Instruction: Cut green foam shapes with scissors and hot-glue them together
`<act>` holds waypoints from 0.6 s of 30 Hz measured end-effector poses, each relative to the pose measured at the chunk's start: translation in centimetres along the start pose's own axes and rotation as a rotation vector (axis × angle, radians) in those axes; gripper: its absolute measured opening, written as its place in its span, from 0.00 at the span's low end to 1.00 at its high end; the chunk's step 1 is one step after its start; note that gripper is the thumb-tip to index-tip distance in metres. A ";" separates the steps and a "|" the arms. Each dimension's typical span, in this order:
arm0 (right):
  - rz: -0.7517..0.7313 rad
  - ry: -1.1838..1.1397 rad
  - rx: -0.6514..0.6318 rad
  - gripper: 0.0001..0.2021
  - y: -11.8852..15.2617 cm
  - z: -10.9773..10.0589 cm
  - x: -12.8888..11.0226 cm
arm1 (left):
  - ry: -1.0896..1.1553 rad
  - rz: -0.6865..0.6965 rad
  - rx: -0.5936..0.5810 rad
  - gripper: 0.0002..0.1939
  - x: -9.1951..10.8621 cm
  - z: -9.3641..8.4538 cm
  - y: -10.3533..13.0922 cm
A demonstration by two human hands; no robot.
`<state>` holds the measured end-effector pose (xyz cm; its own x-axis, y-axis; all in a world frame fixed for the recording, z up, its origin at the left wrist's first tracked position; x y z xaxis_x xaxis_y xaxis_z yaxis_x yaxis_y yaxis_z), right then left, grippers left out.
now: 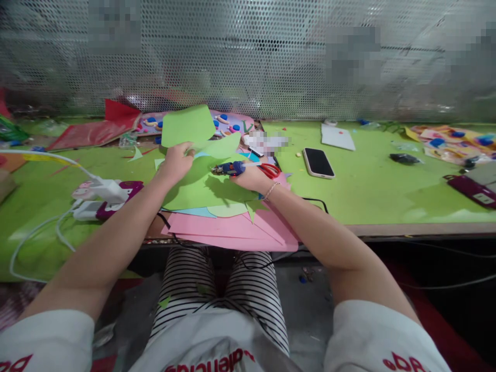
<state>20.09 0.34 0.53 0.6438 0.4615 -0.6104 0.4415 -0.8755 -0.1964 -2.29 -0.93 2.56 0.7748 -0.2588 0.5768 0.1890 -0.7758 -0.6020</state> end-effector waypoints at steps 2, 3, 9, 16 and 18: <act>-0.067 0.308 0.097 0.07 0.3 -0.1 -0.1 | 0.024 -0.028 0.013 0.13 -0.1 0.0 -0.2; -0.115 0.427 0.113 0.07 0.4 -0.1 -0.2 | 0.040 -0.042 0.018 0.12 -0.1 0.0 -0.2; -0.290 0.615 0.069 0.10 0.6 0.1 -0.9 | 0.105 -0.091 0.001 0.11 0.1 -0.2 -0.4; -0.313 0.580 0.071 0.10 0.5 0.2 -0.6 | 0.108 -0.165 0.059 0.15 -0.4 -0.2 -0.8; -0.318 0.560 0.071 0.10 0.5 0.2 -0.5 | 0.102 -0.155 0.068 0.14 -0.7 0.0 -0.8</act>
<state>19.84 -0.30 0.56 0.7258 0.6875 -0.0249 0.6340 -0.6825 -0.3636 -3.02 -0.16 2.65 0.6687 -0.1993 0.7164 0.3442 -0.7710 -0.5357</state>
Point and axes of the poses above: each hand's wrist, its own y-axis away from the middle knuckle, its own z-axis out of the palm, x = y × z, the point moved 1 cm from there along -y, towards the middle knuckle, and after that the axes turned 12 degrees about x, right-handed, at the moved point
